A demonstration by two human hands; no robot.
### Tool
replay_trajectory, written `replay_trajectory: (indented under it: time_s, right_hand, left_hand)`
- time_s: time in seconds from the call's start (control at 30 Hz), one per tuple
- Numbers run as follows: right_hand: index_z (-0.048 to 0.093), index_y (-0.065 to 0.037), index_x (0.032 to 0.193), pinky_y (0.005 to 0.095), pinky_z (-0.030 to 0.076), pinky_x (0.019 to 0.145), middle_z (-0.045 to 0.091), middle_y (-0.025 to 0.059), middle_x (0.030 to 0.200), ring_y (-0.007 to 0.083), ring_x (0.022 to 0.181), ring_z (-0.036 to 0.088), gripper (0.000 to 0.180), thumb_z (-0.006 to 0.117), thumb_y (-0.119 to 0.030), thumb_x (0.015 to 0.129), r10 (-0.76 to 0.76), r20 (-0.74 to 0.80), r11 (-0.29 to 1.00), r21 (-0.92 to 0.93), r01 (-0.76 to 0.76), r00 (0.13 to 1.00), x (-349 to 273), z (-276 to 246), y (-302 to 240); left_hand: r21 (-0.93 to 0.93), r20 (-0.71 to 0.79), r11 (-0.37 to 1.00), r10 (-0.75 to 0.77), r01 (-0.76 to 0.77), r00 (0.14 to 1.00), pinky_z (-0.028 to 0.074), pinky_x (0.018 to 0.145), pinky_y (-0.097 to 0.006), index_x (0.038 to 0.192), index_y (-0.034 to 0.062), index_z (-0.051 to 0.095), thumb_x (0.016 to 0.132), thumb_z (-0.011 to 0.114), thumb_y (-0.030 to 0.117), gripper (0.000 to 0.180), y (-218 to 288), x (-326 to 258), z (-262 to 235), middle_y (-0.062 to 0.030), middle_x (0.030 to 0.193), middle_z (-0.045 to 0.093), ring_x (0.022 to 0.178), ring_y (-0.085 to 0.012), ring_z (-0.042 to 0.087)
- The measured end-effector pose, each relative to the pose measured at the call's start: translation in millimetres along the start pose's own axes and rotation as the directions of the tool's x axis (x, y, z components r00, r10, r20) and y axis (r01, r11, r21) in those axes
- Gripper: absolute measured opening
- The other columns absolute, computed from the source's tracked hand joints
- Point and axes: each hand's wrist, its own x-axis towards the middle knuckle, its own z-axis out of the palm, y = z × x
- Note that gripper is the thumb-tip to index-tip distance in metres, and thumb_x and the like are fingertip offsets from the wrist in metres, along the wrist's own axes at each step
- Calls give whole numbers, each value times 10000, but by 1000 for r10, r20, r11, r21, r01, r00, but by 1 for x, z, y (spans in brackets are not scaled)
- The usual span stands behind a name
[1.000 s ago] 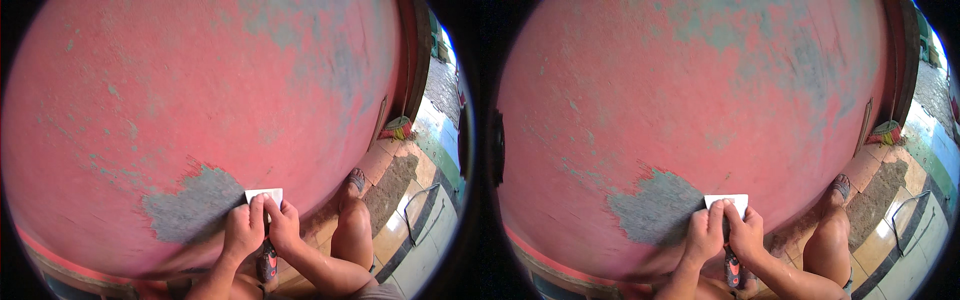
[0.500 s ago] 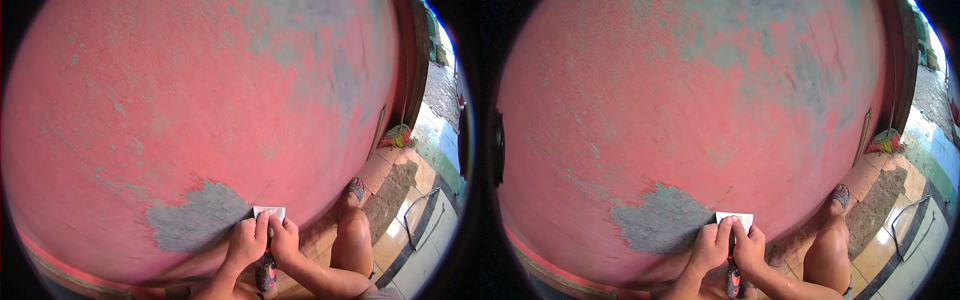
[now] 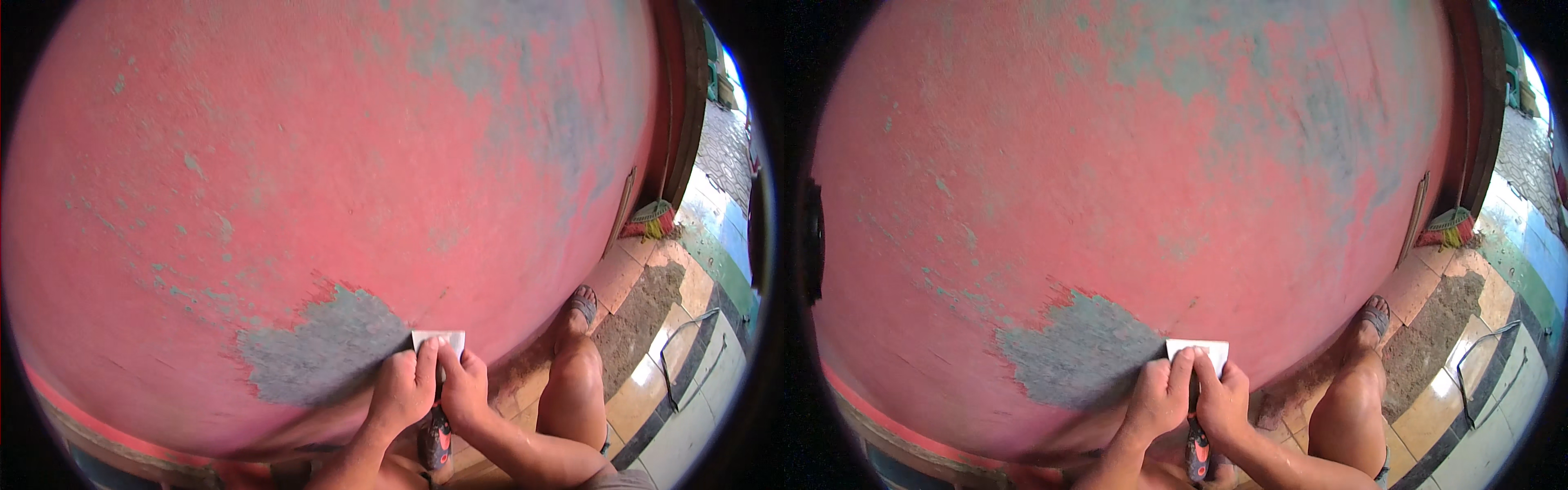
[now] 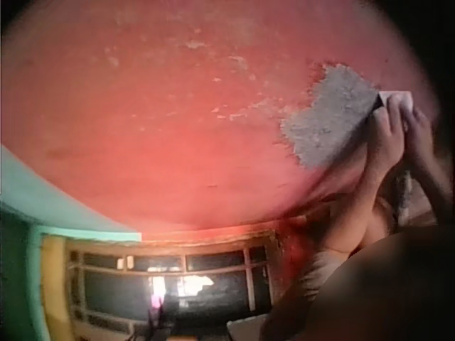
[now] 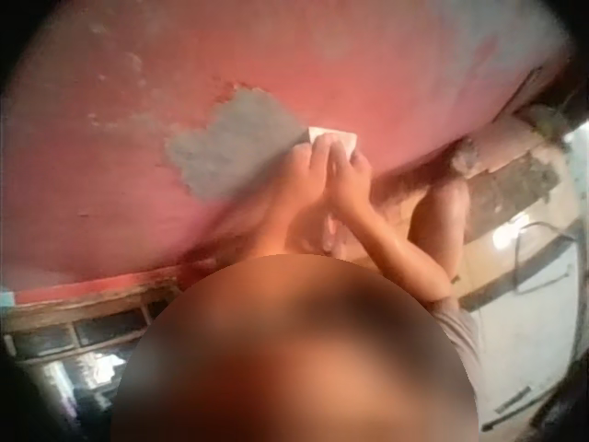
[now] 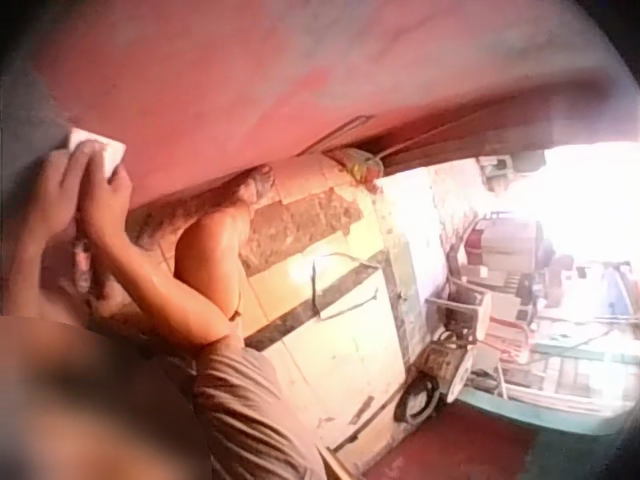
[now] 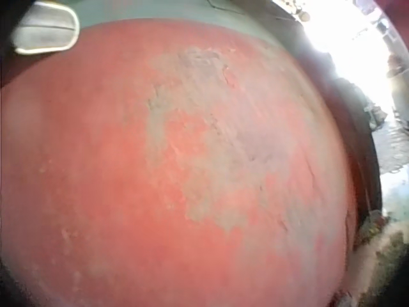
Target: The person scrapes old paint from a pink wall using a putty knife.
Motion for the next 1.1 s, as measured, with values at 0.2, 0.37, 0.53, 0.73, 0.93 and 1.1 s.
replay_trajectory:
  time_s: [0.2, 0.37, 0.53, 0.73, 0.93, 1.1]
  right_hand:
    - [604, 21, 940, 242, 429, 421, 596, 42, 721, 85, 525, 544, 341, 608, -320, 951, 0, 20, 998, -67, 1, 1000, 4, 0, 5]
    - [609, 20, 949, 237, 432, 433, 601, 33, 725, 79, 550, 546, 346, 608, -326, 954, 62, -16, 997, -40, -63, 998, 0, 0, -11]
    - [609, 16, 938, 240, 434, 424, 603, 36, 719, 80, 526, 535, 342, 610, -326, 950, 81, 15, 995, -62, -80, 997, 0, 6, -15]
    - [605, 28, 935, 249, 431, 410, 582, 28, 677, 83, 503, 528, 370, 619, -342, 939, -10, -65, 993, -116, 2, 998, 2, -5, -5]
    - [612, 21, 938, 245, 436, 426, 614, 27, 754, 72, 560, 537, 328, 631, -307, 941, -75, 6, 984, -164, 75, 997, 9, -1, -13]
    - [620, 16, 950, 226, 456, 534, 640, 15, 809, 50, 676, 546, 259, 638, -243, 948, -226, 66, 937, -258, 235, 972, 5, -5, -29]
  left_hand:
    - [-38, -101, 997, 69, -74, 992, 436, 495, -488, 645, -75, 582, 1008, 459, 329, 556, 0, 2, -4, -291, 582, 544, 624, -444, 629]
    - [-15, 23, 1000, 3, -2, 1000, 437, 500, -490, 645, -77, 576, 1013, 440, 333, 567, 1, 6, -1, -292, 592, 549, 621, -448, 626]
    - [-60, -65, 997, 43, -47, 997, 426, 486, -481, 640, -66, 574, 1017, 428, 334, 568, 4, 6, -3, -277, 582, 546, 611, -442, 621]
    - [-38, -11, 997, 71, -72, 997, 424, 476, -473, 660, -69, 586, 1013, 445, 324, 547, -1, 3, 6, -284, 595, 552, 612, -450, 616]
    - [-93, 8, 995, -29, 29, 1000, 426, 520, -318, 850, -81, 646, 1044, 419, 325, 504, 3, 2, 0, -101, 552, 560, 599, -75, 521]
    - [-310, 4, 949, -53, 51, 999, 399, 519, -318, 831, -52, 594, 1054, 391, 321, 480, -9, -2, 19, -48, 566, 512, 608, -71, 480]
